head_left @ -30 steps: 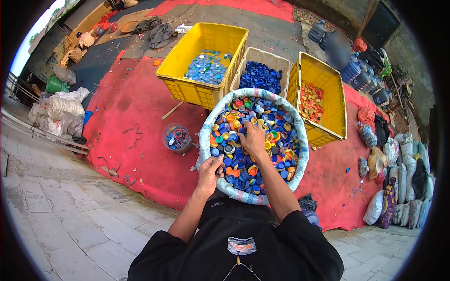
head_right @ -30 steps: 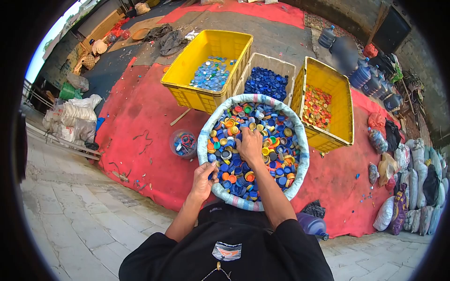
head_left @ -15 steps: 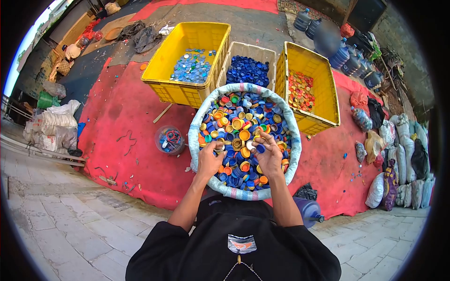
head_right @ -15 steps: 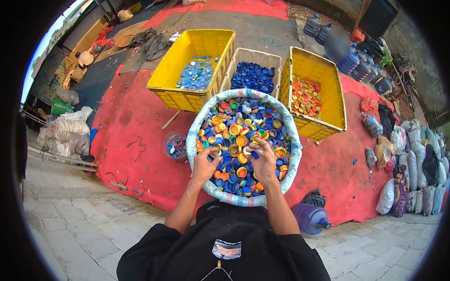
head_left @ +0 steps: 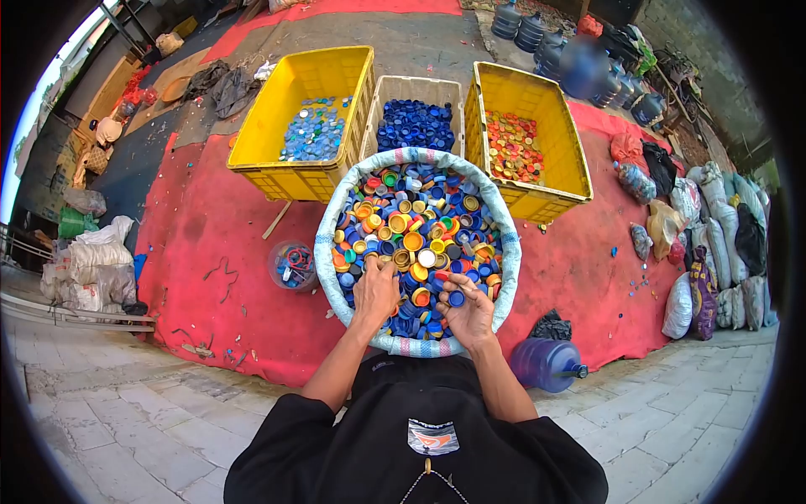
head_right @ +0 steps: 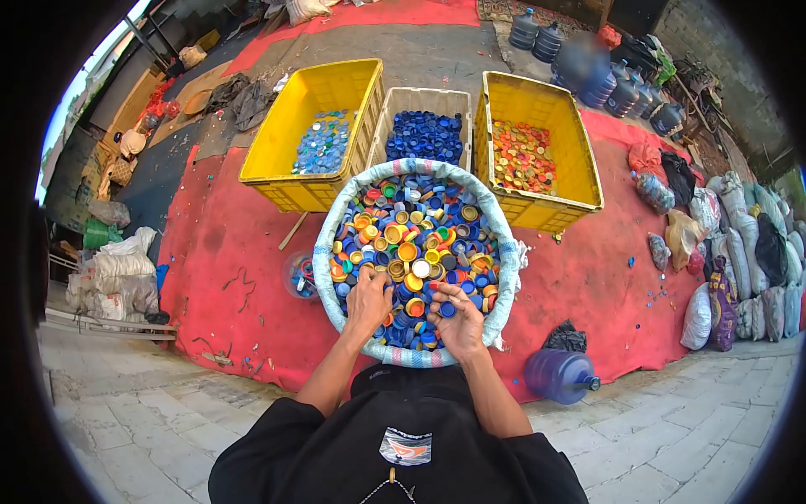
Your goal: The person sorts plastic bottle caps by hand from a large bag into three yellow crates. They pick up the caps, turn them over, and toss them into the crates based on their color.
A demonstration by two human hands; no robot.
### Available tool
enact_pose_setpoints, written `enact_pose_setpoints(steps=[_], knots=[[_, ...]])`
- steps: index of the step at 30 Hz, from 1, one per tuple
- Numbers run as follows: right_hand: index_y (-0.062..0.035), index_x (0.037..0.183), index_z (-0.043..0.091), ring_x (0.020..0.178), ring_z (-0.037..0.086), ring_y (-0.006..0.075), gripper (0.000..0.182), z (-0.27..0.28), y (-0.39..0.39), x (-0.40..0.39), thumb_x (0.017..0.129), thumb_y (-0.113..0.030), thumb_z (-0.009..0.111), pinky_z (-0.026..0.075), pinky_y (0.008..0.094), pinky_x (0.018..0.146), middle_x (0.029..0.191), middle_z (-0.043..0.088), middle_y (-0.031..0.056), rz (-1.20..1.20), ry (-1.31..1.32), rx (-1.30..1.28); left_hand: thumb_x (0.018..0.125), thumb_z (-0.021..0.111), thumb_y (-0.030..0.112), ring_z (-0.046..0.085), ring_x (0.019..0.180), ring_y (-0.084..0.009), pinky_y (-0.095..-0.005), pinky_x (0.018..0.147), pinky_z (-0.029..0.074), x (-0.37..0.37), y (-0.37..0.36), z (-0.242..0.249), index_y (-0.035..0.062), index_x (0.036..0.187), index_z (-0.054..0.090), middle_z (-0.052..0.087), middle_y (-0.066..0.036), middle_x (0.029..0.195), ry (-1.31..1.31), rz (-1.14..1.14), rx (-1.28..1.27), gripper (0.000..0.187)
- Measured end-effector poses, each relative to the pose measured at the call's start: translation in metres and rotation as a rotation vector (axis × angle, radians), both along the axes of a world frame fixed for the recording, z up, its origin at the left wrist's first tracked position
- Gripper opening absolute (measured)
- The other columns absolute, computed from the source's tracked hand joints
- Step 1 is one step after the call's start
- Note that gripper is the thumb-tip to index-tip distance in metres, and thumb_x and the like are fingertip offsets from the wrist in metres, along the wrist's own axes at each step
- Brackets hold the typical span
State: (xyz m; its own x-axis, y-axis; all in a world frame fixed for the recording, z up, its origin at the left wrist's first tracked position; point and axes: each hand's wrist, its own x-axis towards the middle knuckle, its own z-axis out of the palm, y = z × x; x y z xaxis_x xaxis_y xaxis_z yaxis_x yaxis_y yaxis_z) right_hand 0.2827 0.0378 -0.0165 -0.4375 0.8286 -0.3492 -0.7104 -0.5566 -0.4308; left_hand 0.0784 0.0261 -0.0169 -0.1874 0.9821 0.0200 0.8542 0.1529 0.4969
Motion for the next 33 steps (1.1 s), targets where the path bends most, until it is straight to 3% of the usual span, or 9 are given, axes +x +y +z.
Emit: enact_pose_setpoints(steps=[12, 15, 18, 19, 21, 24, 26, 28, 33], knots=[[-0.0061, 0.114, 0.058, 0.087, 0.056, 0.0161, 0.030, -0.001, -0.001, -0.016, 0.085, -0.015, 0.056, 0.046, 0.0341, 0.079, 0.099, 0.061, 0.0053, 0.043, -0.102, 0.013, 0.077, 0.073, 0.011, 0.064, 0.081, -0.0359, -0.0442, 0.067, 0.051, -0.003, -0.005, -0.005, 0.0028, 0.094, 0.058, 0.059, -0.014, 0.090, -0.033, 0.046, 0.113, 0.024], [-0.0052, 0.112, 0.058, 0.080, 0.056, 0.0140, 0.029, 0.006, 0.002, -0.023, 0.085, -0.013, 0.059, 0.047, 0.0311, 0.073, 0.095, 0.060, 0.0047, 0.044, -0.173, 0.027, 0.081, 0.073, 0.014, 0.066, 0.079, -0.0313, -0.0414, 0.065, 0.052, -0.012, -0.008, -0.007, 0.0018, 0.099, 0.058, 0.060, -0.013, 0.086, -0.136, 0.081, 0.151, 0.026], [-0.0026, 0.111, 0.058, 0.070, 0.055, 0.0124, 0.030, 0.001, 0.013, -0.029, 0.084, -0.012, 0.065, 0.046, 0.0283, 0.065, 0.086, 0.060, 0.0029, 0.118, -0.568, 0.189, 0.084, 0.072, 0.017, 0.065, 0.076, -0.0245, -0.0370, 0.062, 0.051, -0.024, -0.012, -0.005, 0.0008, 0.098, 0.057, 0.064, -0.010, 0.084, -0.660, 0.244, 0.166, 0.026], [-0.0014, 0.110, 0.059, 0.068, 0.055, 0.0117, 0.030, -0.001, 0.017, -0.034, 0.084, -0.012, 0.066, 0.046, 0.0278, 0.063, 0.083, 0.059, 0.0024, 0.147, -0.724, 0.317, 0.087, 0.069, 0.016, 0.063, 0.073, -0.0167, -0.0322, 0.060, 0.050, -0.031, -0.013, -0.001, 0.0018, 0.098, 0.057, 0.067, -0.007, 0.089, -0.915, 0.356, 0.038, 0.022], [0.0009, 0.108, 0.060, 0.065, 0.054, 0.0102, 0.030, -0.002, 0.026, -0.045, 0.083, -0.012, 0.069, 0.045, 0.0268, 0.059, 0.077, 0.058, 0.0015, 0.201, -1.035, 0.580, 0.088, 0.066, 0.013, 0.063, 0.073, -0.0138, -0.0292, 0.062, 0.051, -0.042, -0.021, 0.015, 0.0043, 0.102, 0.058, 0.068, -0.008, 0.095, -1.470, 0.466, -0.057, 0.018], [-0.0007, 0.108, 0.062, 0.073, 0.063, 0.0256, 0.031, 0.005, 0.041, -0.060, 0.081, -0.013, 0.071, 0.049, 0.0386, 0.063, 0.078, 0.061, 0.0106, 0.326, -1.376, 1.013, 0.090, 0.062, 0.011, 0.063, 0.076, -0.0123, -0.0289, 0.068, 0.053, -0.054, -0.034, 0.022, 0.0048, 0.106, 0.059, 0.068, -0.009, 0.099, -1.810, 0.517, -0.026, 0.018], [-0.0042, 0.110, 0.062, 0.081, 0.064, 0.0398, 0.035, 0.004, 0.044, -0.074, 0.078, -0.013, 0.072, 0.050, 0.0485, 0.068, 0.093, 0.062, 0.0180, 0.325, -1.491, 1.187, 0.090, 0.060, 0.012, 0.064, 0.078, -0.0142, -0.0303, 0.071, 0.054, -0.057, -0.041, 0.018, 0.0042, 0.110, 0.059, 0.067, -0.010, 0.102, -1.952, 0.527, 0.011, 0.021], [-0.0043, 0.111, 0.062, 0.081, 0.065, 0.0401, 0.036, 0.008, 0.045, -0.086, 0.078, -0.014, 0.072, 0.051, 0.0490, 0.069, 0.100, 0.061, 0.0185, 0.366, -1.536, 1.250, 0.090, 0.058, 0.012, 0.065, 0.082, -0.0207, -0.0336, 0.073, 0.056, -0.061, -0.046, 0.014, 0.0016, 0.113, 0.057, 0.065, -0.015, 0.108, -2.052, 0.523, 0.071, 0.026], [-0.0062, 0.108, 0.062, 0.083, 0.065, 0.0379, 0.036, 0.009, 0.047, -0.105, 0.075, -0.014, 0.075, 0.053, 0.0482, 0.068, 0.107, 0.059, 0.0154, 0.479, -1.661, 1.257, 0.091, 0.056, 0.014, 0.065, 0.089, -0.0218, -0.0360, 0.082, 0.053, -0.064, -0.057, 0.012, 0.0011, 0.114, 0.057, 0.066, -0.014, 0.109, -2.109, 0.527, 0.118, 0.026]])
